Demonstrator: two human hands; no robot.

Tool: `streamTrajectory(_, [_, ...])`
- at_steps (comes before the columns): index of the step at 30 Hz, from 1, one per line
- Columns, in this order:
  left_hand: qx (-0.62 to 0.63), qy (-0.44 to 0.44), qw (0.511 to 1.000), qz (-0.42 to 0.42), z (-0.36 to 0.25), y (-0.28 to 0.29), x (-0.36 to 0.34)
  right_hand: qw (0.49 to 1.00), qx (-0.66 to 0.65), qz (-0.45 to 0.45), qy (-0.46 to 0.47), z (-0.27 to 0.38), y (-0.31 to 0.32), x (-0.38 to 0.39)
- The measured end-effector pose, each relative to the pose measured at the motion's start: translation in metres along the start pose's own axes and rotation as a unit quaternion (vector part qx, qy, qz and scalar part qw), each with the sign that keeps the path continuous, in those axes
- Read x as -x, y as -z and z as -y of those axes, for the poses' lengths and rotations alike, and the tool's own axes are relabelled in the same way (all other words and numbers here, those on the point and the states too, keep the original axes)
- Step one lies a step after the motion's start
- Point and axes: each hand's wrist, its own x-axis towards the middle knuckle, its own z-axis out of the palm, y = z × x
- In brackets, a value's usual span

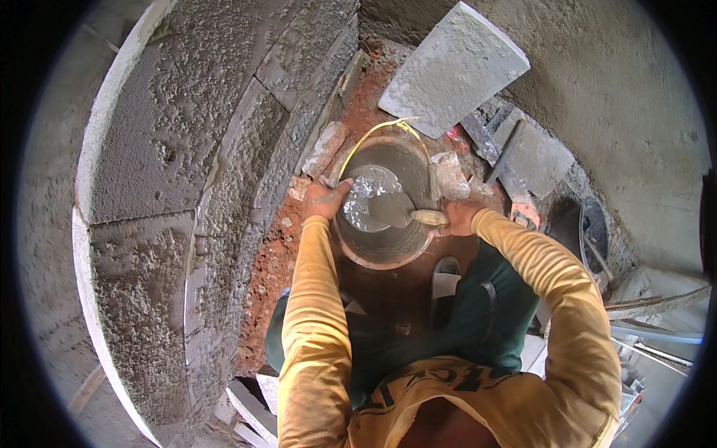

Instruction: The person applies cement to a wall and places white blocks to build a low wall. They use a trowel to spread cement and a metal bar to tap and align the blocks. The person repeatedly scoops cement from a bucket and applies it to the blocks and wall.

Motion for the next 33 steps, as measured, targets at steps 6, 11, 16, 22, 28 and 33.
streamTrajectory(6, [0.007,-0.074,0.997,0.036,-0.031,-0.025,0.08,0.999,-0.037,0.013,0.008,0.012,-0.006,0.022])
streamTrajectory(11, [0.157,0.002,0.988,0.01,-0.097,0.065,0.176,0.992,-0.082,-0.06,0.077,0.025,0.056,0.133])
streamTrajectory(16, [0.123,0.029,0.987,-0.097,-0.197,0.154,0.28,0.987,-0.003,-0.106,0.124,0.087,0.129,0.236])
streamTrajectory(22, [0.203,0.068,0.953,-0.215,-0.253,0.232,0.372,0.974,0.079,-0.047,0.206,0.149,0.164,0.36])
streamTrajectory(28, [0.247,0.046,0.933,-0.259,-0.251,0.28,0.438,0.943,0.131,0.02,0.307,0.162,0.231,0.412])
streamTrajectory(33, [0.184,0.085,0.941,-0.27,-0.245,0.296,0.456,0.957,0.136,-0.078,0.244,0.213,0.229,0.408])
